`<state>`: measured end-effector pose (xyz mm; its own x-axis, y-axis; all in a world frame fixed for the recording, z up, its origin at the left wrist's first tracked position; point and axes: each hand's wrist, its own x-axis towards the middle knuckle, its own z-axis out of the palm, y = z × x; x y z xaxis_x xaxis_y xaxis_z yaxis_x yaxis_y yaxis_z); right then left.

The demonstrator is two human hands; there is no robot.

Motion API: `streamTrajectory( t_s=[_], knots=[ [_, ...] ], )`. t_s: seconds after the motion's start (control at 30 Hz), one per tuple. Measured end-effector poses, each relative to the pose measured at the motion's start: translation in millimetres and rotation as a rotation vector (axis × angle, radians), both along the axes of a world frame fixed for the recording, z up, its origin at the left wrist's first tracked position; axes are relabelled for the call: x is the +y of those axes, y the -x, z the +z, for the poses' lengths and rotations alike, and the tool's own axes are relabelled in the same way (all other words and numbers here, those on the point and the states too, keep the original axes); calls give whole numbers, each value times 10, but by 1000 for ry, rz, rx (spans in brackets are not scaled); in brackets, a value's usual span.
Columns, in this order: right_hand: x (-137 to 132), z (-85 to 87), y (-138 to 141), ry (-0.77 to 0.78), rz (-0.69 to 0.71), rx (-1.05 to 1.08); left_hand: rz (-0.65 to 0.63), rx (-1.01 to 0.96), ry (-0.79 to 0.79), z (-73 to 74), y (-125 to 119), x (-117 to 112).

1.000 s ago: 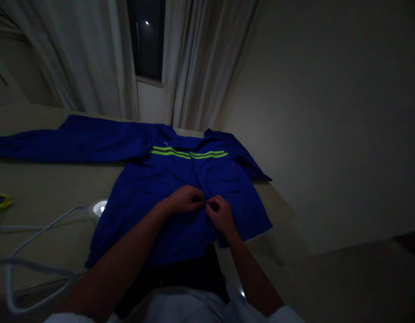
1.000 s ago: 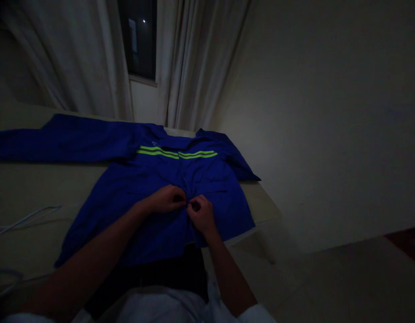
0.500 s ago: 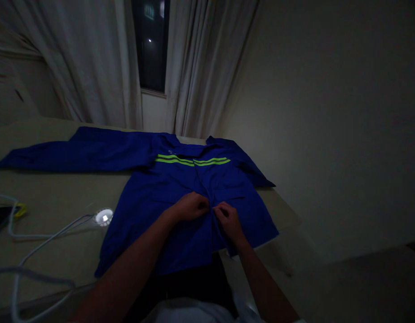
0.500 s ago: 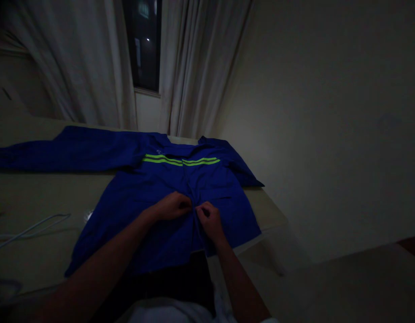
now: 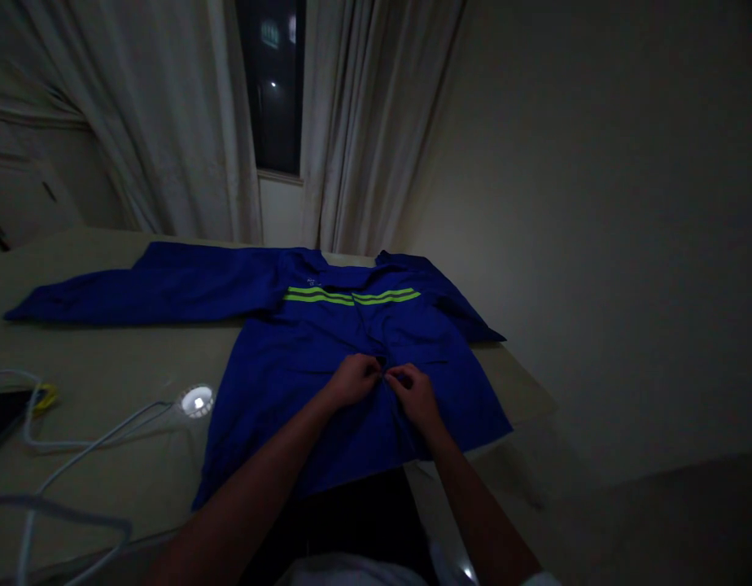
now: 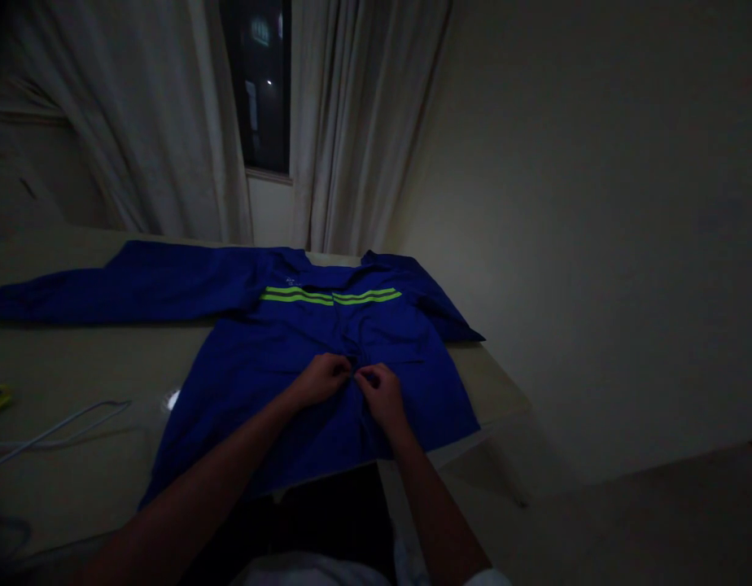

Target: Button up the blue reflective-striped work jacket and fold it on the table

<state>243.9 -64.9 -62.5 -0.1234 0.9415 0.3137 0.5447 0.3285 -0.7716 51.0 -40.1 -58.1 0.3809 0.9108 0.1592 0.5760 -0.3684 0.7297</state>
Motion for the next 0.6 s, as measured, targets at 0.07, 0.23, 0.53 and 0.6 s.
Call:
streamTrajectory(
  t_s=[0.07, 0.23, 0.53, 0.6],
  knots=[
    [-8, -36, 7, -32, -10, 2, -28, -109, 34, -62, 17, -2],
    [-55, -79, 17, -97, -15, -6, -63, -250, 63, -102, 52, -22],
    [-57, -104, 37, -83, 53, 7, -8, -373, 155, -142, 32, 15],
    [-60, -106, 32, -80, 51, 5, -29, -409, 167, -173, 37, 30]
  ],
)
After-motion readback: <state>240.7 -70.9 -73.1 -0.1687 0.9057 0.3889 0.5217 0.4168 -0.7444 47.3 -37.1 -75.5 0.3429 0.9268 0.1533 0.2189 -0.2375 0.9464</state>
